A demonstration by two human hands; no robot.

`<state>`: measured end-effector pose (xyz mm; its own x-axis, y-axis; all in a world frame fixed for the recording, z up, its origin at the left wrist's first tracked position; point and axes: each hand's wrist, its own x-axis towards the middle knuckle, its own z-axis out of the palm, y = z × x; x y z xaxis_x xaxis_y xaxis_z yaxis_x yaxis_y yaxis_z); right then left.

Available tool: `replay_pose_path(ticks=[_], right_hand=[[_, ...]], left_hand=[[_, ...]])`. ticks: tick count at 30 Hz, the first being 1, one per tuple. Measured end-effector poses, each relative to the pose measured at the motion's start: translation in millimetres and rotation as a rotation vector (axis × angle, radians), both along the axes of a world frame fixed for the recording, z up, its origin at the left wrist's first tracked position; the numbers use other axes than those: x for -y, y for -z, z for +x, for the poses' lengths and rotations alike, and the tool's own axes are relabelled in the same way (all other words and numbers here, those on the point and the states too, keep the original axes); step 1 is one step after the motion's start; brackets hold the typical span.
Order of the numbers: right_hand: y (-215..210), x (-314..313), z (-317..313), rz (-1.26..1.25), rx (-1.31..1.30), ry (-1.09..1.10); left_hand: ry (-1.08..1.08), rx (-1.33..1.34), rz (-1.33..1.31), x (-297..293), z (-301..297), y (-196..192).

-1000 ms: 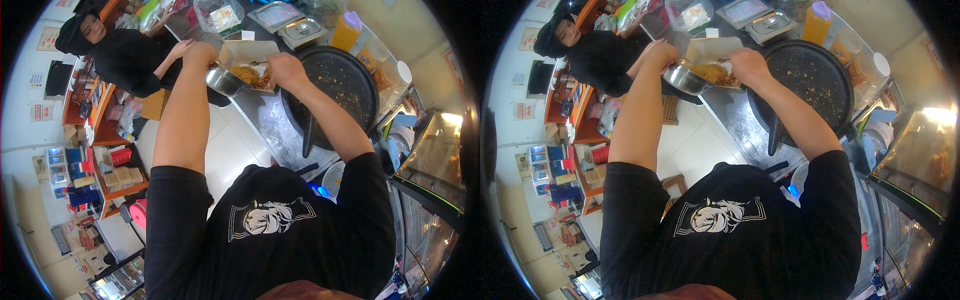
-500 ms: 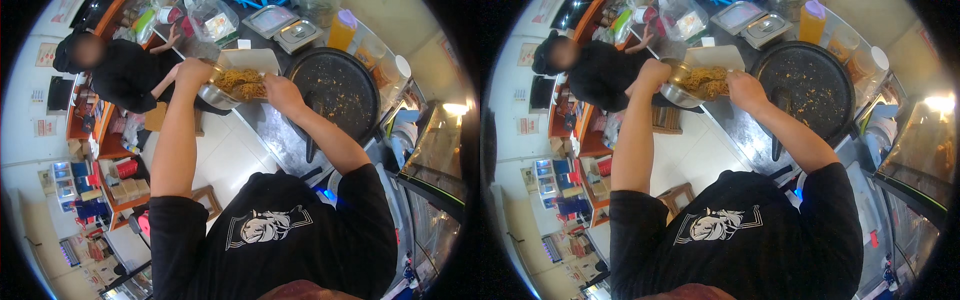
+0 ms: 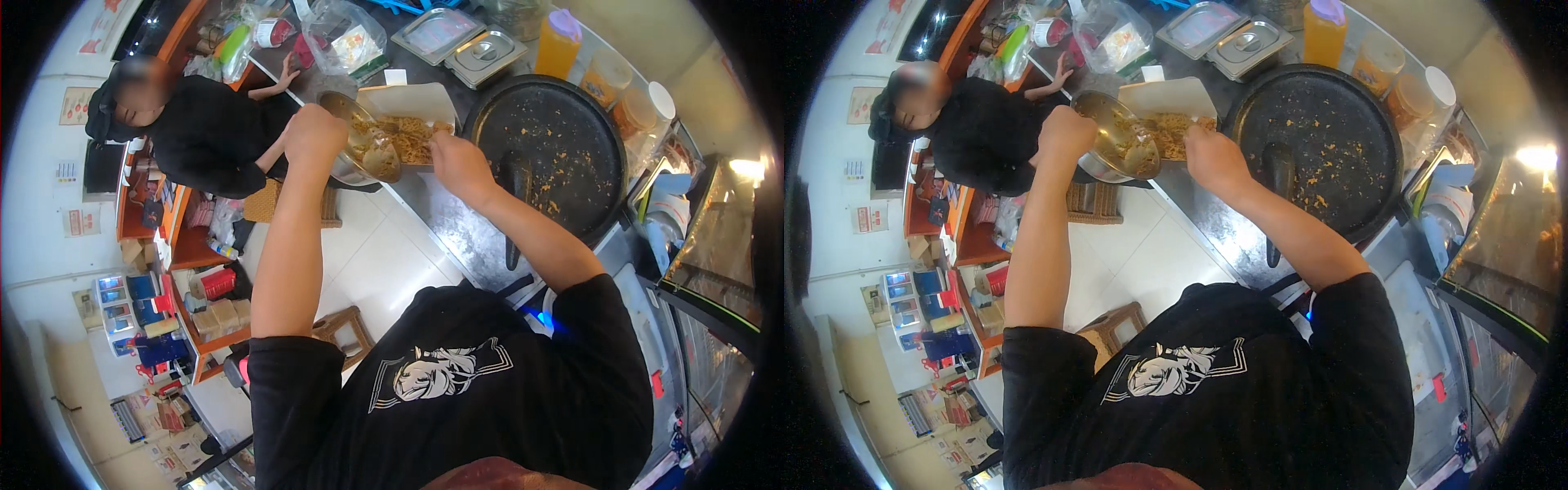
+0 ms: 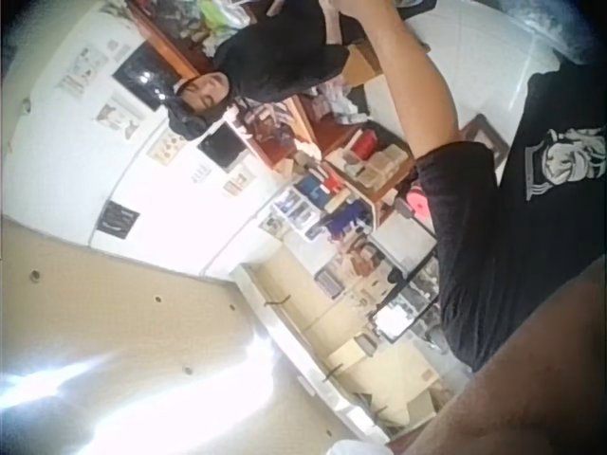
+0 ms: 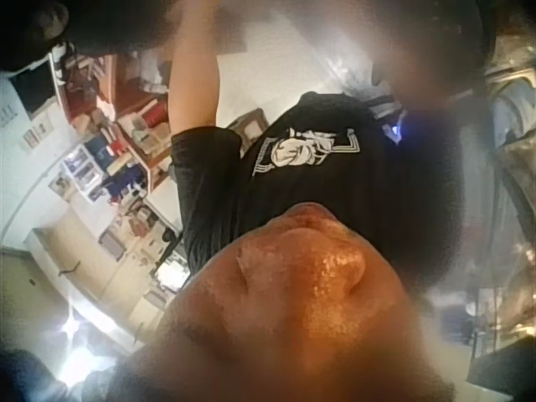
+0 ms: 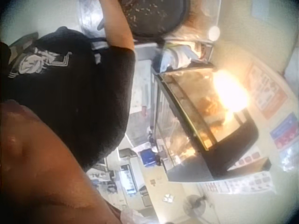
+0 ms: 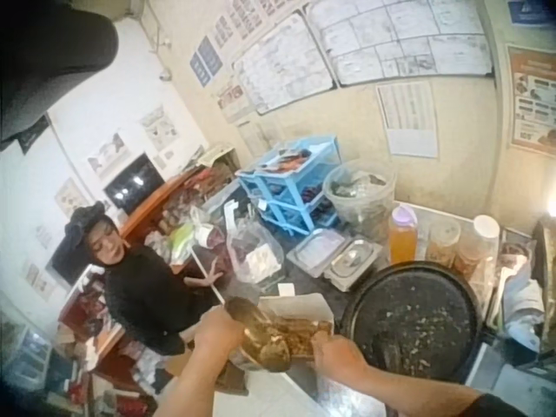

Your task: The person drains noodles from a pot using a spider strainer, transfers them to a metal bowl, mixes them with a fork, and then portions them into a takeout container with other food items before washing the metal bowl in a sink.

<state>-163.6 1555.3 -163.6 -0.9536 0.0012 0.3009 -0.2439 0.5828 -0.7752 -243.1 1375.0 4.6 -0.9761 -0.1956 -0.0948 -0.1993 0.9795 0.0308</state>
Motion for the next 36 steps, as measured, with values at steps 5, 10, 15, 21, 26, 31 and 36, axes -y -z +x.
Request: replay_pose_path(ticks=[5,10,15,21,26,31,36], right_hand=[[2,16,25,-0.041,0.097,-0.161],[18,-2,9,0.135,0.263,-0.071],[-17,-22,24,0.044,0.158,-0.171],[3,-28,15,0.144,0.256,-0.276],[11,-19,-3,0.107,0.008,-0.104],[-4,26,47,-0.219,0.264,-0.342],[21,17,11,0.091,0.251,-0.056]], left_hand=[[-0.007,-0.005,0.0,3,3,1],[0.001,-0.003,0.056,5,14,-13],[0.122,-0.141,0.082,35,31,8],[0.171,-0.244,0.117,38,40,26],[0.209,-0.366,0.252,55,43,40],[0.111,-0.347,0.358,70,44,58],[0.113,-0.436,0.357,69,52,57]])
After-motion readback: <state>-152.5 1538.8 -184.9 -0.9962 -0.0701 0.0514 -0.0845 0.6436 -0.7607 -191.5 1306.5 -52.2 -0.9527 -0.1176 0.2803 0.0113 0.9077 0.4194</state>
